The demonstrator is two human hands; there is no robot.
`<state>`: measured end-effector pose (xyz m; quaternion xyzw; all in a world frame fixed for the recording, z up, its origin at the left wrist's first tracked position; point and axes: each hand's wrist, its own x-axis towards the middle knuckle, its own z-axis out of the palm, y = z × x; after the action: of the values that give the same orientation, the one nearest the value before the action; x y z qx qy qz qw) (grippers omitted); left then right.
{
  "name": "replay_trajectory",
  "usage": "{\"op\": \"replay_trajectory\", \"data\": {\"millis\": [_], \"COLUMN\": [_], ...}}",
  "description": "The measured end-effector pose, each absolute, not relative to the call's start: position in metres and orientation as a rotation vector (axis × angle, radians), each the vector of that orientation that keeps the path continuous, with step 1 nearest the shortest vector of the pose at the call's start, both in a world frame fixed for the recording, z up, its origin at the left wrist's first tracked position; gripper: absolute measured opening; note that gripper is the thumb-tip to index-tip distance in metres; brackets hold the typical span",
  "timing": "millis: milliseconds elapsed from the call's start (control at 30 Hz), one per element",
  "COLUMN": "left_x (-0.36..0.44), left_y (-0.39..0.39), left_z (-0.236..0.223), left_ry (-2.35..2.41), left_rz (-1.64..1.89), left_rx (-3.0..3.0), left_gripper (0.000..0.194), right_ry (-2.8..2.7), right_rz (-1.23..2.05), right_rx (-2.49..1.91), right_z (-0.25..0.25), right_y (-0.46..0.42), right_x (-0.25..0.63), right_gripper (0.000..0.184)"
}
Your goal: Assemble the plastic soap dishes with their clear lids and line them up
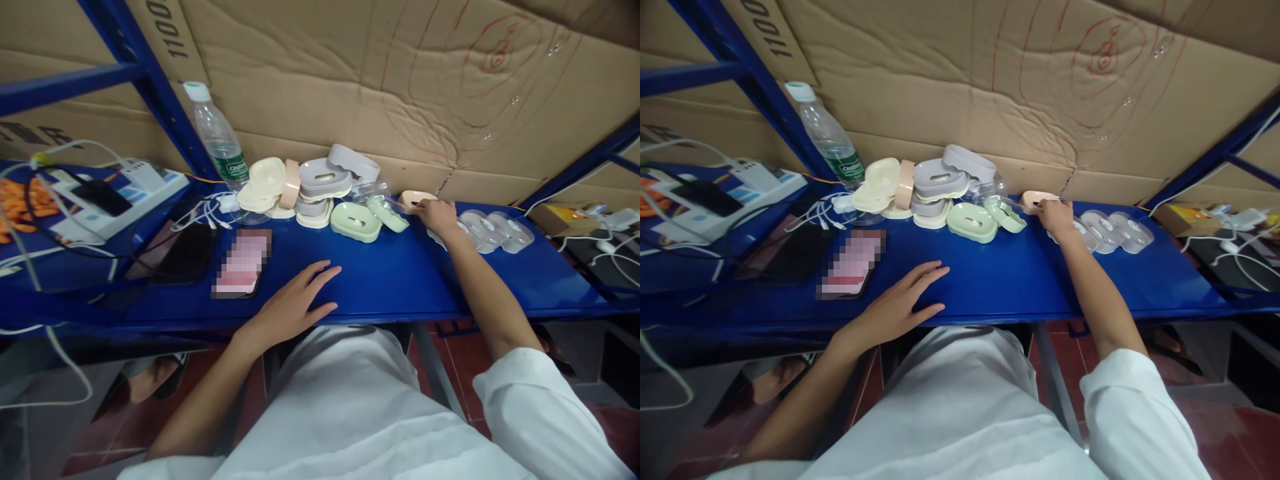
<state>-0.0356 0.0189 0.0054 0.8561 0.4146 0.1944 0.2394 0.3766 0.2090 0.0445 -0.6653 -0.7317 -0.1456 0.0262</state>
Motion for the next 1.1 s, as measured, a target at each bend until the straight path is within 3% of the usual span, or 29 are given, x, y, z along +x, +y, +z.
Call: {"op": "replay_trajectory", "data": {"millis": [100,233,333,433,500,667,867,1100], "left_x": [-0.035,-0.034,-0.034,-0.035,-0.035,-0.032,-0.032,-0.034], "left_y": [0.019,0.018,0.017,0.018,0.019,0.02,0.019,0.019], "left_z": [0.006,0.006,0.004,0.003,0.002,0.002,0.0,-0.001], "left_ry": [1.131,1.134,1.146,1.112,1.049,1.086,1.221,1.166], "left_rz": [0.537,0.641,0.777,0.813,0.776,0.749,0.791,0.822], "left_rx": [2.35,2.333,2.344,2.412,2.496,2.571,2.498,2.469], "left_gripper": [0.065,0.072,0.077,0.077,0.068,0.039,0.049,0.049], "right_ry": [-2.068,-1.9,-2.132,-2.406,-2.513,-2.521,-2.652,-2.829], "right_rz": [-0.471,-0.503,-0.482,-0.393,-0.308,-0.038,-0.071,-0.289], "right_rx": [-2.045,-1.477,-1.119,-0.944,-0.855,-0.799,-0.985,-1.148], "right_z": [0.052,0.059,0.051,0.033,0.023,0.038,0.063,0.04], "right_y": [0.202,0.135,0.064,0.016,0.007,0.05,0.137,0.177], "right_x": [0.381,0.358,0.316,0.273,0.257,0.251,0.205,0.143], "right_gripper": [0.051,0.042,0.026,0.029,0.029,0.031,0.035,0.037]}}
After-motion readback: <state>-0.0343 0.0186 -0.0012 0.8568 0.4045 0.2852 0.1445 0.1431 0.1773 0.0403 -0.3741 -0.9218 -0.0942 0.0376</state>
